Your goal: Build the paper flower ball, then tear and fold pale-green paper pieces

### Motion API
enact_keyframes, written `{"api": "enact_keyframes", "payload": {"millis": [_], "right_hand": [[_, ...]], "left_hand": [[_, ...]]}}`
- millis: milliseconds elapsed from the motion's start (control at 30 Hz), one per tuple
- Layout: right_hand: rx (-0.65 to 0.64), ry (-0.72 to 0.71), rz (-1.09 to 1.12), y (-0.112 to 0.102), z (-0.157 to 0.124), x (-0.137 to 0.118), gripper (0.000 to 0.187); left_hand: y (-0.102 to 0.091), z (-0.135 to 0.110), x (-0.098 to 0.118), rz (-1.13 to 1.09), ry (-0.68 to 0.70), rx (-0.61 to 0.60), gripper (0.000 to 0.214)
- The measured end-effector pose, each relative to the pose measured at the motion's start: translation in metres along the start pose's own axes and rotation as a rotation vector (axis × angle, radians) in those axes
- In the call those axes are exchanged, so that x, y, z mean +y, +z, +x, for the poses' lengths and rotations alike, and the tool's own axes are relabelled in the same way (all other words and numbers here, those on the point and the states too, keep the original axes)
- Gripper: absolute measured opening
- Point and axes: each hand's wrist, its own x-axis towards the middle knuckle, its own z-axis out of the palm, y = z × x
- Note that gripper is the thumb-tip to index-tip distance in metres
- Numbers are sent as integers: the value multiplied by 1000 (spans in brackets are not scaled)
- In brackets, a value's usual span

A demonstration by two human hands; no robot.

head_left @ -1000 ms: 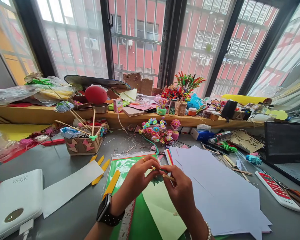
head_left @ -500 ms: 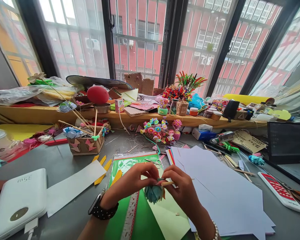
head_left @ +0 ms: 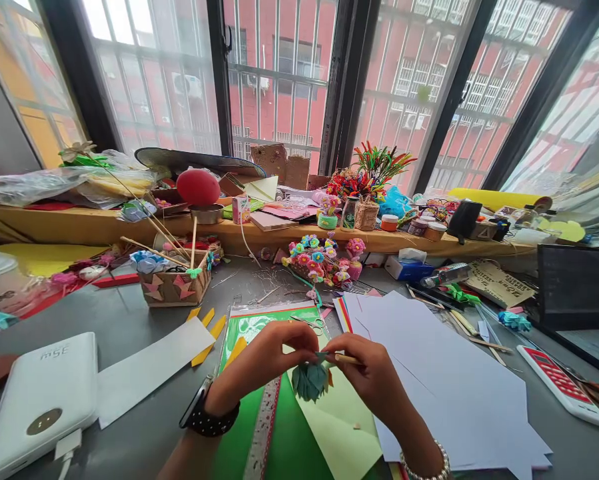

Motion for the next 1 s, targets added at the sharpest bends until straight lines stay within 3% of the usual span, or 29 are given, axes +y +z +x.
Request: {"api": "enact_keyframes", "payload": {"millis": [467, 733, 1000], "right_hand": [[158, -126, -80, 12, 0, 2, 13], [-8, 48, 7, 3, 0, 1, 17], [41, -79, 57, 5, -2, 3, 20]], "left_hand": [[3, 1, 1, -6, -22, 67, 5], [-1, -2, 2, 9, 26, 29, 8], [2, -3, 1, 274, 110, 74, 4]]}}
